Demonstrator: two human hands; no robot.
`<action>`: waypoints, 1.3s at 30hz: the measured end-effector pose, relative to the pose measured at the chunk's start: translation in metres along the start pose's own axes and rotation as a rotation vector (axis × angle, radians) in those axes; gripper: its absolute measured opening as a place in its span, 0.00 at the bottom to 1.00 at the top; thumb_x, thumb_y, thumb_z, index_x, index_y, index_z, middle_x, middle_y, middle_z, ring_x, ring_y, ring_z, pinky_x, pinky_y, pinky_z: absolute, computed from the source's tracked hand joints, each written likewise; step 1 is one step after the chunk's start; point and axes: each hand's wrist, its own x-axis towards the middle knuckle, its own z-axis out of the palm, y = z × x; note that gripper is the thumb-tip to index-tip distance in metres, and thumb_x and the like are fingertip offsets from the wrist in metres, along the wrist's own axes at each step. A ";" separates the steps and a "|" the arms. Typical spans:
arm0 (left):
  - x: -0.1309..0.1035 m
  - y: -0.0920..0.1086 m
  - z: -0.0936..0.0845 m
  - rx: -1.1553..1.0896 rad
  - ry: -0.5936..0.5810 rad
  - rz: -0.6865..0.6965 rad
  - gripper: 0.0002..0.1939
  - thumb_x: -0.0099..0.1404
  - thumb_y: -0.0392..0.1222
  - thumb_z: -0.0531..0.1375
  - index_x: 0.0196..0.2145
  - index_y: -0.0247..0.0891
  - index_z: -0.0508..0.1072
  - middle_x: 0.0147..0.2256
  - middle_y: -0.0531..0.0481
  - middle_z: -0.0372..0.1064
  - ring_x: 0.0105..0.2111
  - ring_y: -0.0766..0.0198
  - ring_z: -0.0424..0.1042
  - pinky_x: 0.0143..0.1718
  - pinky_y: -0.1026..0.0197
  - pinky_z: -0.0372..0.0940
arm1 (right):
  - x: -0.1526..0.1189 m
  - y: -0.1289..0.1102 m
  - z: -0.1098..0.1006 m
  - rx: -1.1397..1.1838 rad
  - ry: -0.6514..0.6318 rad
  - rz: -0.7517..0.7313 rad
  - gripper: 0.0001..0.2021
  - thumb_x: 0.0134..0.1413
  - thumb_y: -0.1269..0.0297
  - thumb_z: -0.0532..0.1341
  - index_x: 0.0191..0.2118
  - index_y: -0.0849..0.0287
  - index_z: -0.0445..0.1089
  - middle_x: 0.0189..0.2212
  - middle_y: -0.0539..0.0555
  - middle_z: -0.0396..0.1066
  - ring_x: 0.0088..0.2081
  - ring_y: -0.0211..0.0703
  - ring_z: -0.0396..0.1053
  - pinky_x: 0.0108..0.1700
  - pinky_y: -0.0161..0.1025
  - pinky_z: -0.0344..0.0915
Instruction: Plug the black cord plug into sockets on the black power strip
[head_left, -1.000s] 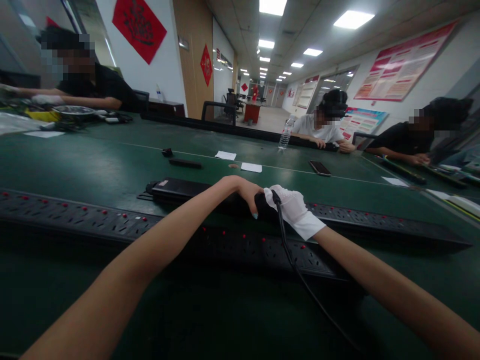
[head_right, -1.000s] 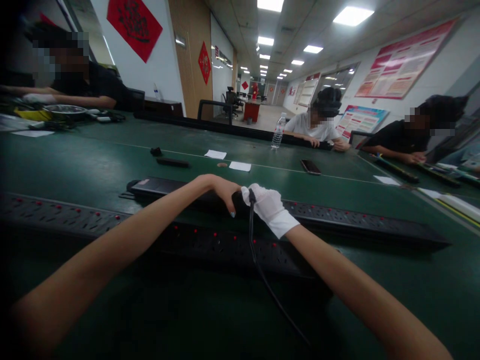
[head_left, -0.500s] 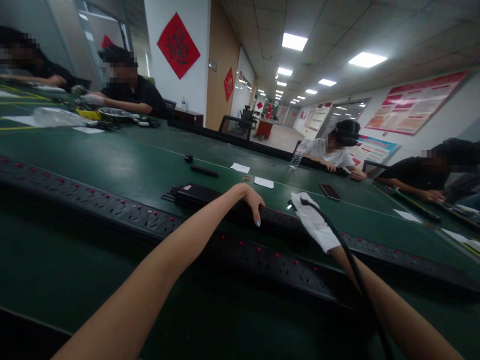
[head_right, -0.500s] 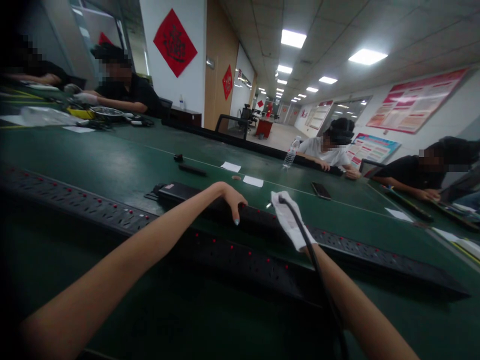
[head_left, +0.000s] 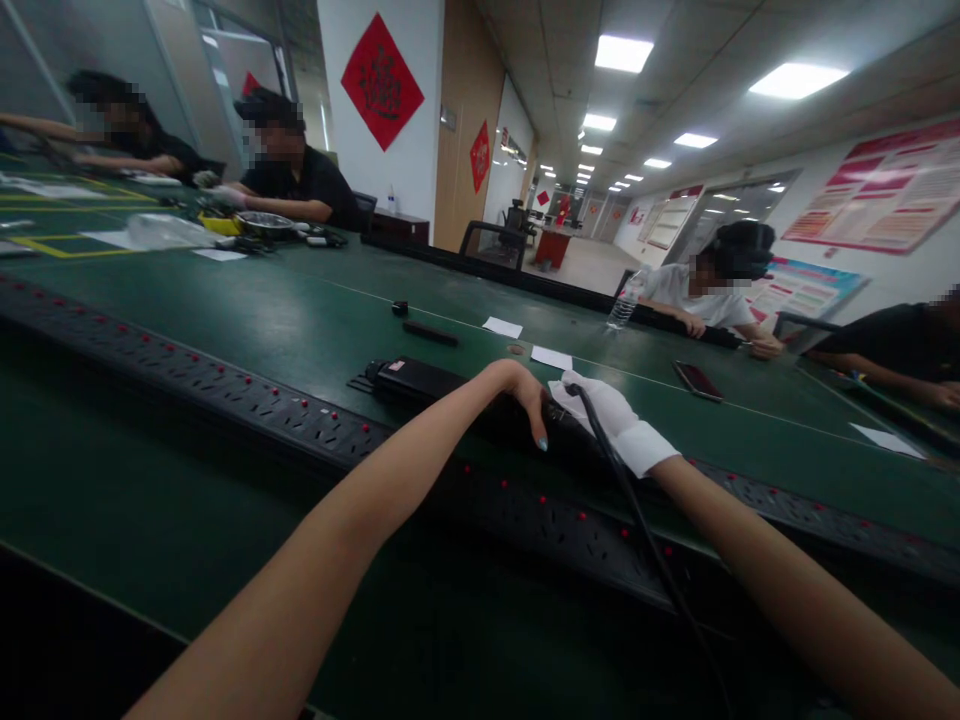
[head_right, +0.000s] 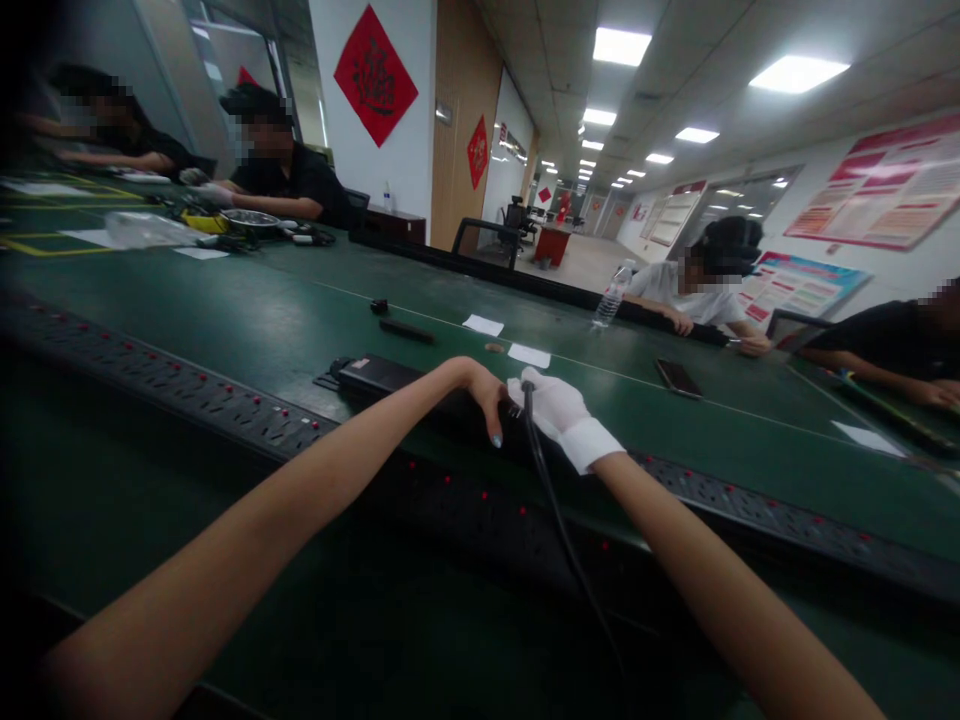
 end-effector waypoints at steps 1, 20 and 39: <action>0.000 0.000 -0.001 0.012 -0.023 -0.026 0.42 0.31 0.53 0.66 0.48 0.42 0.68 0.43 0.50 0.68 0.46 0.50 0.63 0.48 0.55 0.57 | -0.002 0.000 -0.001 -0.017 0.001 -0.011 0.13 0.57 0.58 0.53 0.43 0.61 0.64 0.39 0.53 0.66 0.35 0.37 0.66 0.37 0.40 0.65; 0.004 0.001 -0.001 0.027 -0.145 0.051 0.31 0.35 0.50 0.65 0.41 0.41 0.72 0.39 0.54 0.71 0.44 0.57 0.65 0.49 0.58 0.55 | -0.037 -0.030 -0.012 -0.277 -0.048 -0.115 0.19 0.57 0.52 0.43 0.43 0.56 0.63 0.28 0.55 0.72 0.25 0.40 0.66 0.25 0.34 0.46; 0.010 -0.005 0.001 -0.042 -0.210 0.049 0.26 0.38 0.46 0.65 0.39 0.39 0.73 0.38 0.51 0.71 0.41 0.57 0.67 0.46 0.56 0.58 | -0.043 -0.028 -0.004 -0.197 -0.005 -0.034 0.19 0.56 0.51 0.43 0.39 0.57 0.64 0.29 0.55 0.71 0.28 0.42 0.67 0.25 0.34 0.48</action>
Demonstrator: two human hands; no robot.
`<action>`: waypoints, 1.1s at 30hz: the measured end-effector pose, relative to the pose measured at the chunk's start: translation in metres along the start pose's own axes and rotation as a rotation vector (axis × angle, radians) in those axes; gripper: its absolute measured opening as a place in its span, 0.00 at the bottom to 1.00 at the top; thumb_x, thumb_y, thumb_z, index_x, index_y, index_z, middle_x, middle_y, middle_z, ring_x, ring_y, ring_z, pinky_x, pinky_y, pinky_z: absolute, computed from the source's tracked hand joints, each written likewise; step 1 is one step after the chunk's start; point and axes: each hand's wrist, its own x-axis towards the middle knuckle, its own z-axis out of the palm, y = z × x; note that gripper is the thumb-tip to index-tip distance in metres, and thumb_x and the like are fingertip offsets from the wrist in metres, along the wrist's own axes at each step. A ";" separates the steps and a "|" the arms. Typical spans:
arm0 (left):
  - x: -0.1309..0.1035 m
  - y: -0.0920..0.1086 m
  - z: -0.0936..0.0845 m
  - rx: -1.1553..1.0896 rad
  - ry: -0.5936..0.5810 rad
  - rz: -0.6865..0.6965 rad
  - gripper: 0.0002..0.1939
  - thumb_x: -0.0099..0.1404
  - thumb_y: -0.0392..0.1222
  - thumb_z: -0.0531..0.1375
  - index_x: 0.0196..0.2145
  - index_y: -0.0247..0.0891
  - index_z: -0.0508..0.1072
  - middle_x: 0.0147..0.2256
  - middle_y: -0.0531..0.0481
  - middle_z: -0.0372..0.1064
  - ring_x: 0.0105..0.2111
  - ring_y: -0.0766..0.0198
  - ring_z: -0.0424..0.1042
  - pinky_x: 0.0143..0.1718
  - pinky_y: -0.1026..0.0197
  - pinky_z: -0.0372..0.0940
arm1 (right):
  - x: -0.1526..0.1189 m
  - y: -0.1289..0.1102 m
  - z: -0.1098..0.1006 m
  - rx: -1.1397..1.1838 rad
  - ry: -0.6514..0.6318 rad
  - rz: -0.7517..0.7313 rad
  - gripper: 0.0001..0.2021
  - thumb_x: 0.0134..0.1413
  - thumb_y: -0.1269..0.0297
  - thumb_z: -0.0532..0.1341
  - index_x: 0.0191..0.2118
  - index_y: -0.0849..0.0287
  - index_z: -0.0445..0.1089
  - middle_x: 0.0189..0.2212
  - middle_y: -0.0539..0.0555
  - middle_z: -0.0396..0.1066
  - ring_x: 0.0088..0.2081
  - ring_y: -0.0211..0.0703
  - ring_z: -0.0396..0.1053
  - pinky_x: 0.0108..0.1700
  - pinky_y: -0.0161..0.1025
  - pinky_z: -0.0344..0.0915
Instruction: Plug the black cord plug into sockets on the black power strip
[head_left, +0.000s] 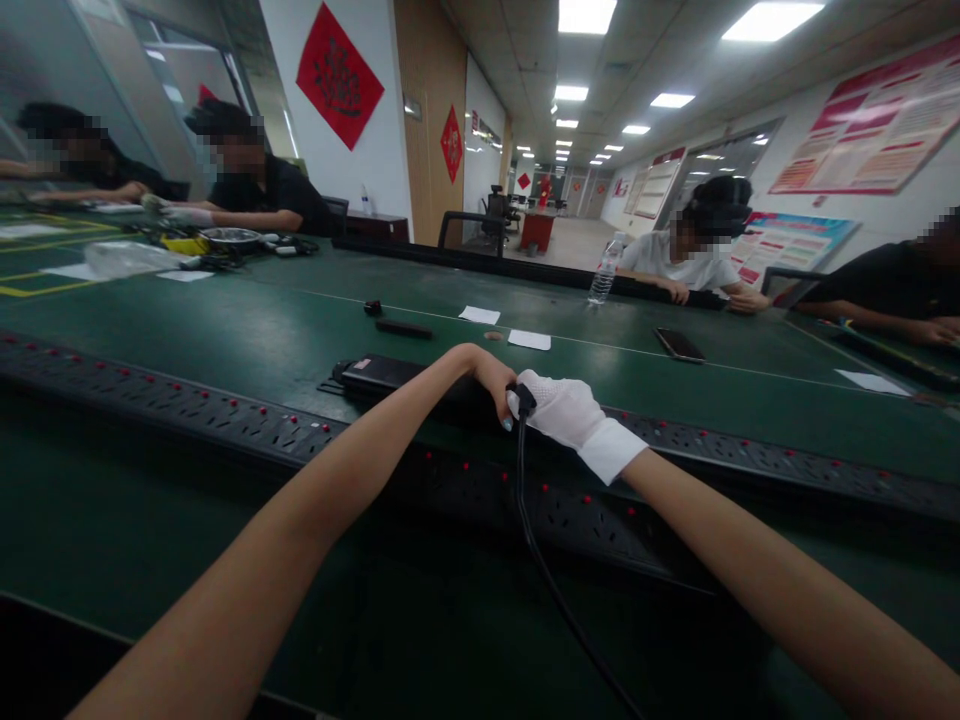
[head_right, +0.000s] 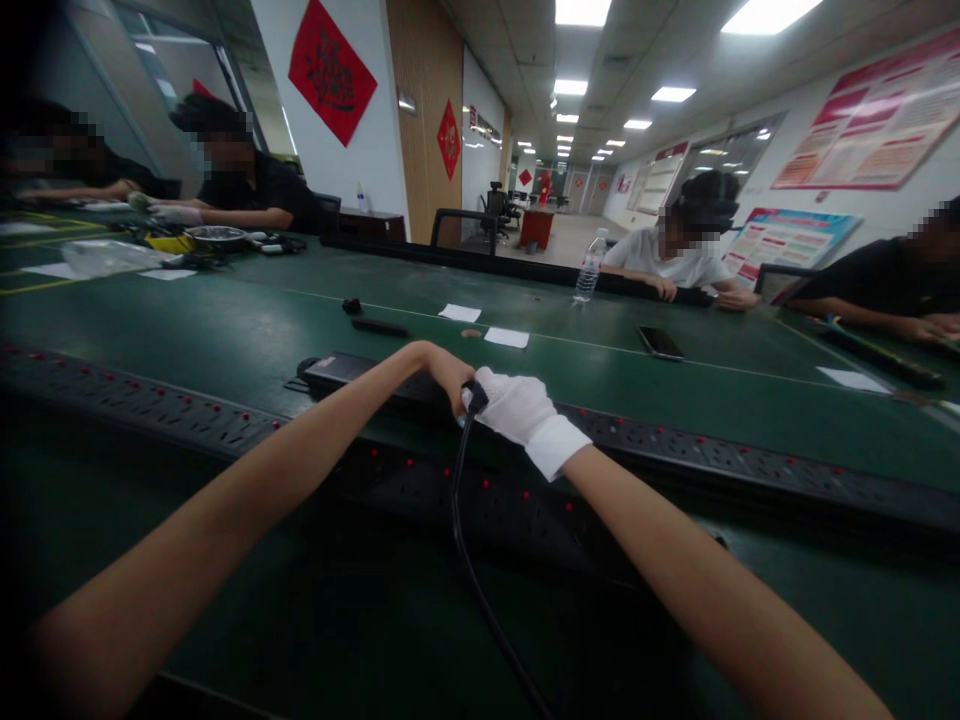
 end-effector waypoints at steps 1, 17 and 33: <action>0.000 0.000 0.000 -0.005 0.000 0.002 0.27 0.37 0.46 0.65 0.39 0.39 0.73 0.38 0.52 0.71 0.41 0.57 0.66 0.46 0.56 0.58 | 0.000 0.000 0.000 0.002 0.000 -0.001 0.19 0.56 0.51 0.43 0.39 0.57 0.64 0.29 0.55 0.71 0.28 0.42 0.67 0.26 0.35 0.49; 0.000 0.003 0.001 -0.025 -0.012 0.009 0.24 0.35 0.46 0.65 0.34 0.39 0.74 0.33 0.53 0.71 0.38 0.58 0.67 0.44 0.57 0.58 | 0.000 0.000 0.003 -0.022 0.014 0.006 0.20 0.56 0.51 0.42 0.38 0.57 0.64 0.29 0.55 0.71 0.28 0.43 0.68 0.26 0.35 0.48; -0.003 0.007 0.000 0.002 -0.018 0.001 0.26 0.38 0.47 0.65 0.38 0.38 0.73 0.38 0.50 0.71 0.41 0.56 0.66 0.47 0.56 0.57 | 0.000 0.000 0.002 -0.031 0.015 0.003 0.20 0.56 0.50 0.42 0.39 0.57 0.64 0.28 0.54 0.71 0.27 0.42 0.67 0.25 0.35 0.46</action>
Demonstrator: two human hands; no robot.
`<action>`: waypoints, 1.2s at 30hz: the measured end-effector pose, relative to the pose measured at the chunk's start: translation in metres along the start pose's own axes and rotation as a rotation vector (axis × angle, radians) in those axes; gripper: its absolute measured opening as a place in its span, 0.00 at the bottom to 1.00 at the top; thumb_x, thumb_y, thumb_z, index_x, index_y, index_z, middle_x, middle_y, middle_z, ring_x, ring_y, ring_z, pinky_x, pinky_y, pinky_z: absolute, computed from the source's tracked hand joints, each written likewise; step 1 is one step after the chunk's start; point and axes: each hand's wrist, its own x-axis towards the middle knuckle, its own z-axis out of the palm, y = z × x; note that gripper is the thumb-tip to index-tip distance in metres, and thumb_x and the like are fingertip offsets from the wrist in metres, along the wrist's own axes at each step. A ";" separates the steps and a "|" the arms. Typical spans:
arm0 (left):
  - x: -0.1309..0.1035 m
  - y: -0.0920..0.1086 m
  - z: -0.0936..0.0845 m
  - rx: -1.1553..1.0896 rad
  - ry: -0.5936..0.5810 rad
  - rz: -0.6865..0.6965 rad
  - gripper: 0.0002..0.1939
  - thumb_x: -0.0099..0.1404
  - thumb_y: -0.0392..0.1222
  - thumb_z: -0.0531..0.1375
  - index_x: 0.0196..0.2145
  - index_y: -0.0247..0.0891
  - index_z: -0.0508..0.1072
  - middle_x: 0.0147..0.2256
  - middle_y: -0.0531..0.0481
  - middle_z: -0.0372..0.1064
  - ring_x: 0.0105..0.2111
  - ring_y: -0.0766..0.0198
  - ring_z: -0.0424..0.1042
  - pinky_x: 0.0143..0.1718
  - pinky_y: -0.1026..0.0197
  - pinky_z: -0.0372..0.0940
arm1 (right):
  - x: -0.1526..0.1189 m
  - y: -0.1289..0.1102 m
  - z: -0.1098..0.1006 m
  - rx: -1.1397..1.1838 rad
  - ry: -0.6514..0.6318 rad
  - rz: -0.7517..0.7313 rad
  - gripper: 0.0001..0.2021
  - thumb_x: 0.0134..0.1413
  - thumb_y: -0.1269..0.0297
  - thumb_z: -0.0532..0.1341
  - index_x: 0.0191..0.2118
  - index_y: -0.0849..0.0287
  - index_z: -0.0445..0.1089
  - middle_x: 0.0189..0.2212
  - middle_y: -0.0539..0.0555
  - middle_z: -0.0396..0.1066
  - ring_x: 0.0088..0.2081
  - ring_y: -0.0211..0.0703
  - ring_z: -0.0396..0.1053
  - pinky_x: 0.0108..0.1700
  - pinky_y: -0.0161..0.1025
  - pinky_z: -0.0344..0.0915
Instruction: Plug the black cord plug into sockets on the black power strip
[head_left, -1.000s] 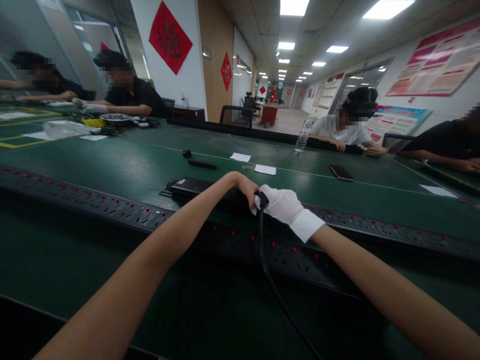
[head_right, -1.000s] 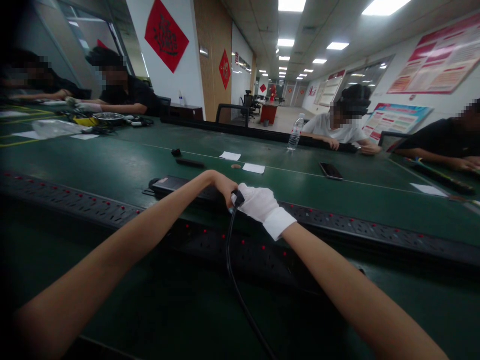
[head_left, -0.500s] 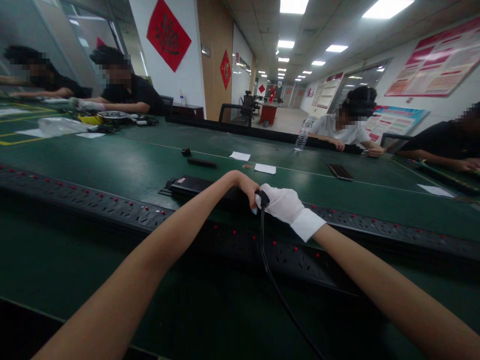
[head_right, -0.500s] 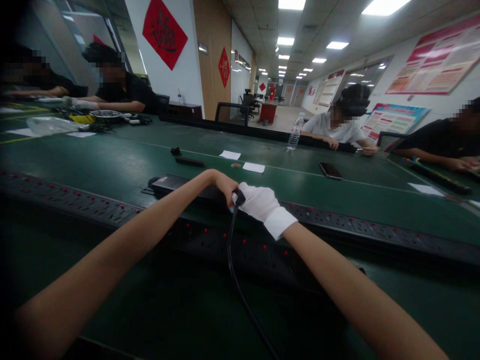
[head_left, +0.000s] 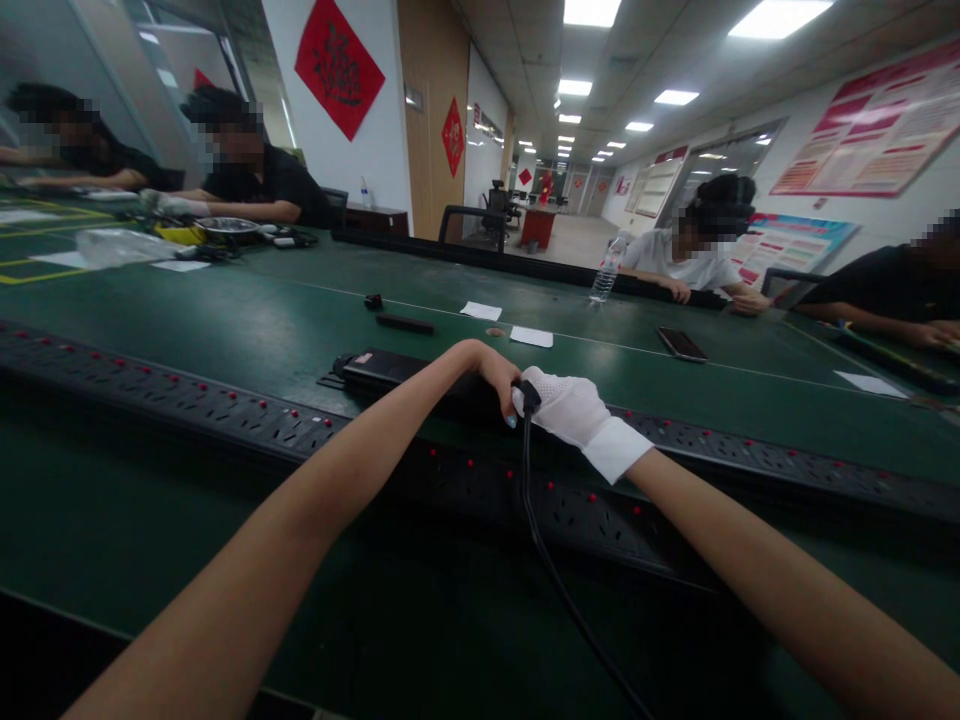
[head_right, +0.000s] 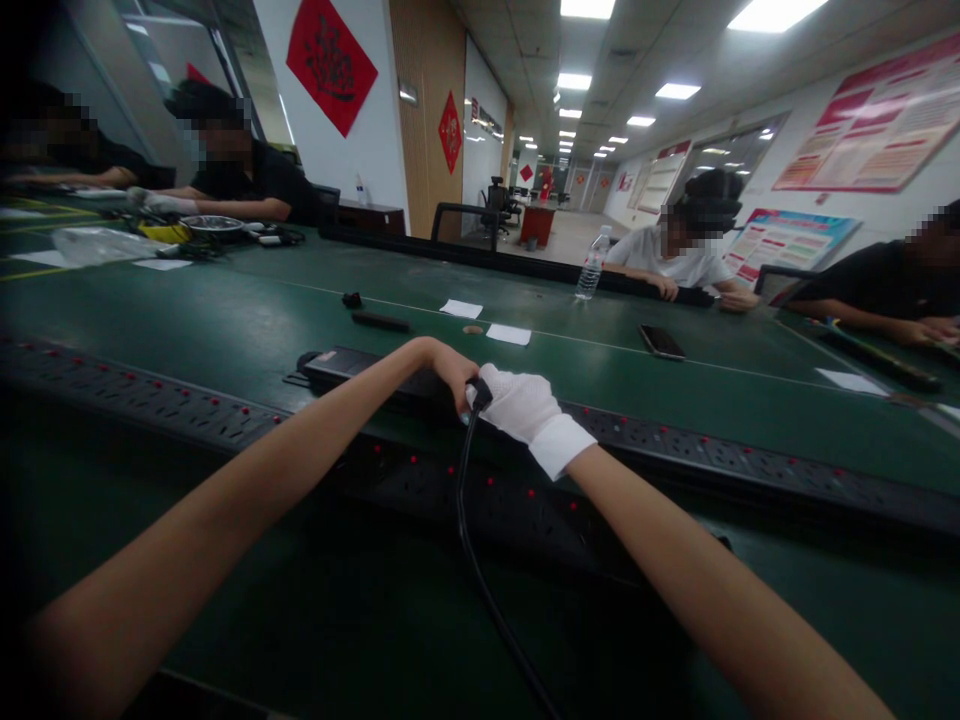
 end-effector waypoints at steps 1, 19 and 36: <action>0.000 0.000 0.000 0.003 0.002 0.000 0.26 0.38 0.47 0.65 0.38 0.38 0.73 0.38 0.51 0.71 0.41 0.56 0.66 0.47 0.56 0.57 | 0.000 0.000 0.000 -0.001 0.000 0.001 0.20 0.56 0.50 0.42 0.39 0.57 0.64 0.28 0.54 0.71 0.27 0.42 0.68 0.25 0.35 0.46; 0.001 -0.001 0.001 0.013 0.038 -0.017 0.25 0.35 0.47 0.66 0.35 0.40 0.73 0.34 0.55 0.71 0.38 0.59 0.67 0.45 0.59 0.58 | -0.001 -0.001 -0.001 0.003 -0.011 0.002 0.20 0.56 0.51 0.42 0.38 0.57 0.64 0.30 0.56 0.71 0.29 0.43 0.68 0.26 0.36 0.49; 0.001 -0.001 0.000 0.009 0.037 -0.024 0.26 0.36 0.47 0.66 0.37 0.38 0.74 0.36 0.51 0.71 0.39 0.57 0.67 0.45 0.56 0.58 | -0.001 -0.001 -0.001 -0.008 -0.006 0.009 0.20 0.56 0.51 0.42 0.38 0.57 0.64 0.29 0.55 0.71 0.29 0.44 0.68 0.27 0.35 0.50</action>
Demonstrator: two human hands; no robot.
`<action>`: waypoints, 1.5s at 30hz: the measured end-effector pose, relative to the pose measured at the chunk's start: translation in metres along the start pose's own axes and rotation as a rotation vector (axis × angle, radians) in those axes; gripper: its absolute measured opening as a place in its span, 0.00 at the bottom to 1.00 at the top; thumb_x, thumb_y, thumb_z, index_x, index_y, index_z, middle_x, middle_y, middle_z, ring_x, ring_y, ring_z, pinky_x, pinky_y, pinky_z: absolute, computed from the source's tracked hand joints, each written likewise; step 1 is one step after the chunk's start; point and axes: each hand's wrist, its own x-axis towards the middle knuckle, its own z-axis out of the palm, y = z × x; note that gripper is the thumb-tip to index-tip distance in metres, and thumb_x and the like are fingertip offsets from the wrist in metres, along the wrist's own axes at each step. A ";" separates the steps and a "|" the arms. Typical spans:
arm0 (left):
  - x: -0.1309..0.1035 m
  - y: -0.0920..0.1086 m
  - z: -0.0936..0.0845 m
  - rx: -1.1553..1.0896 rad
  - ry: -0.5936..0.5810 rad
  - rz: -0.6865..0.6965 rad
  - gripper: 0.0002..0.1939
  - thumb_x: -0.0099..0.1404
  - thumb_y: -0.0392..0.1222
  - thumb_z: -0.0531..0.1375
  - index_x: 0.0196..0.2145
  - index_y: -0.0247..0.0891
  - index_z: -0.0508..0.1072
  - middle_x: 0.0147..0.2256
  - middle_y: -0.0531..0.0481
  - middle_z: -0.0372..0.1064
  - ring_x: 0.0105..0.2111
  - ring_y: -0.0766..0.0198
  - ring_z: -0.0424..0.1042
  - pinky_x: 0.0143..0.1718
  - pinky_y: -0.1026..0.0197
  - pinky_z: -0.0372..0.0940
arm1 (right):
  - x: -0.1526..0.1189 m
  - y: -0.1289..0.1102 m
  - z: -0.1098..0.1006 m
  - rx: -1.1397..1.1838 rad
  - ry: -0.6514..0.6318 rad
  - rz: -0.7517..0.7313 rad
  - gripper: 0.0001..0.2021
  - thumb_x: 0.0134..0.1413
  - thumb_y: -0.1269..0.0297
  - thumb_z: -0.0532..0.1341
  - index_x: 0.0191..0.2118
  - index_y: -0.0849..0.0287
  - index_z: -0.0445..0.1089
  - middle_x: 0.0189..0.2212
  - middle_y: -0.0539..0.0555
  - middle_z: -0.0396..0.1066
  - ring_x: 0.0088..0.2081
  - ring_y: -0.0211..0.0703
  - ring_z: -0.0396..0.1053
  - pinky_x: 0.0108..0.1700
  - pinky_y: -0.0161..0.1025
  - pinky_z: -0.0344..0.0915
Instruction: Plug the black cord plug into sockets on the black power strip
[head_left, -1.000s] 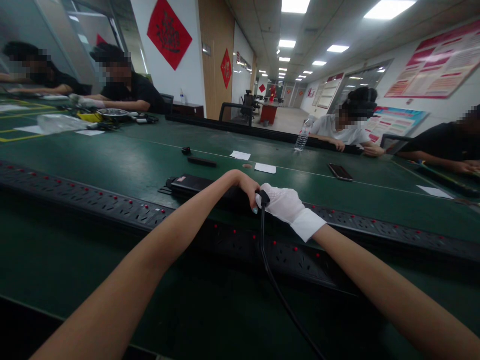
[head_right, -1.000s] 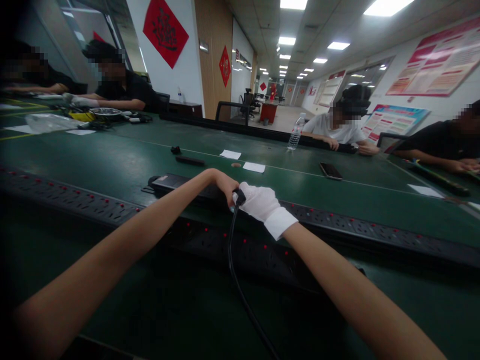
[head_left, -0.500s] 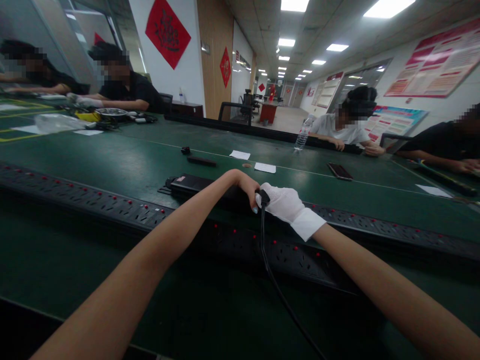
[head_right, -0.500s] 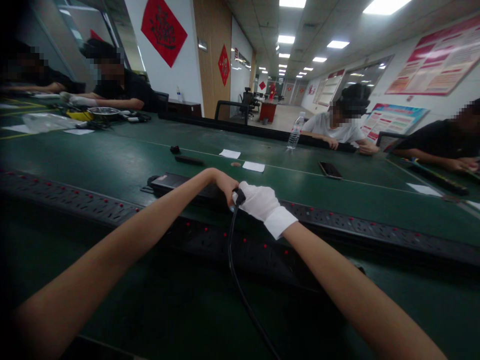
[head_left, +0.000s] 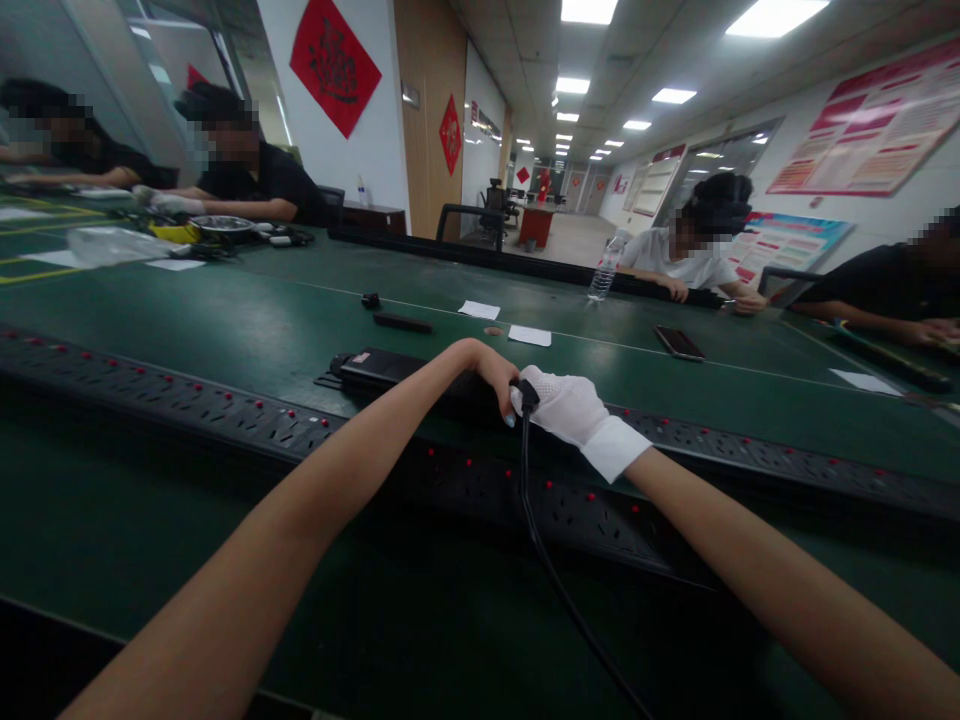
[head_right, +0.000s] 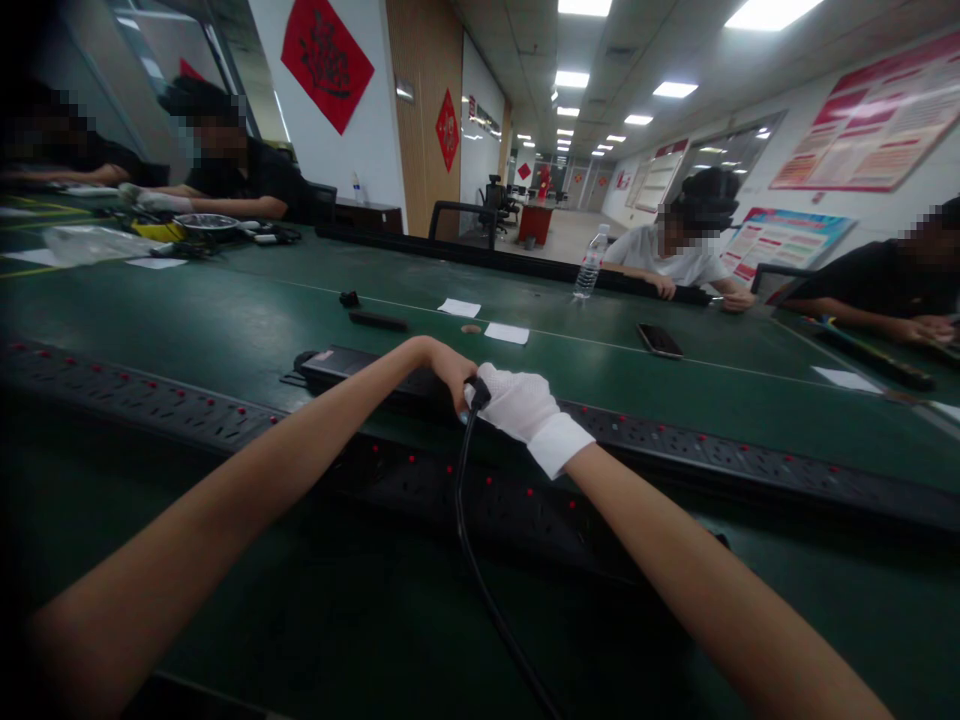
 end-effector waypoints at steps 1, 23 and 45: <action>0.000 0.000 0.000 0.001 0.001 0.001 0.26 0.36 0.47 0.66 0.37 0.39 0.74 0.36 0.51 0.71 0.39 0.57 0.67 0.45 0.57 0.58 | 0.000 0.000 0.000 -0.001 0.001 0.000 0.20 0.56 0.51 0.42 0.38 0.57 0.64 0.29 0.55 0.71 0.29 0.44 0.68 0.26 0.35 0.49; 0.002 -0.003 0.000 -0.002 -0.010 0.026 0.27 0.37 0.46 0.66 0.38 0.37 0.74 0.37 0.50 0.71 0.40 0.55 0.66 0.46 0.56 0.56 | 0.000 0.000 0.000 -0.004 -0.004 -0.002 0.19 0.56 0.51 0.42 0.38 0.56 0.64 0.30 0.55 0.71 0.29 0.43 0.68 0.26 0.35 0.49; 0.001 0.000 0.000 -0.026 -0.020 0.011 0.24 0.36 0.46 0.66 0.35 0.38 0.74 0.34 0.52 0.71 0.37 0.58 0.67 0.44 0.57 0.59 | 0.000 0.001 0.001 0.000 0.001 -0.009 0.19 0.56 0.51 0.42 0.39 0.55 0.64 0.30 0.54 0.71 0.29 0.43 0.68 0.26 0.36 0.50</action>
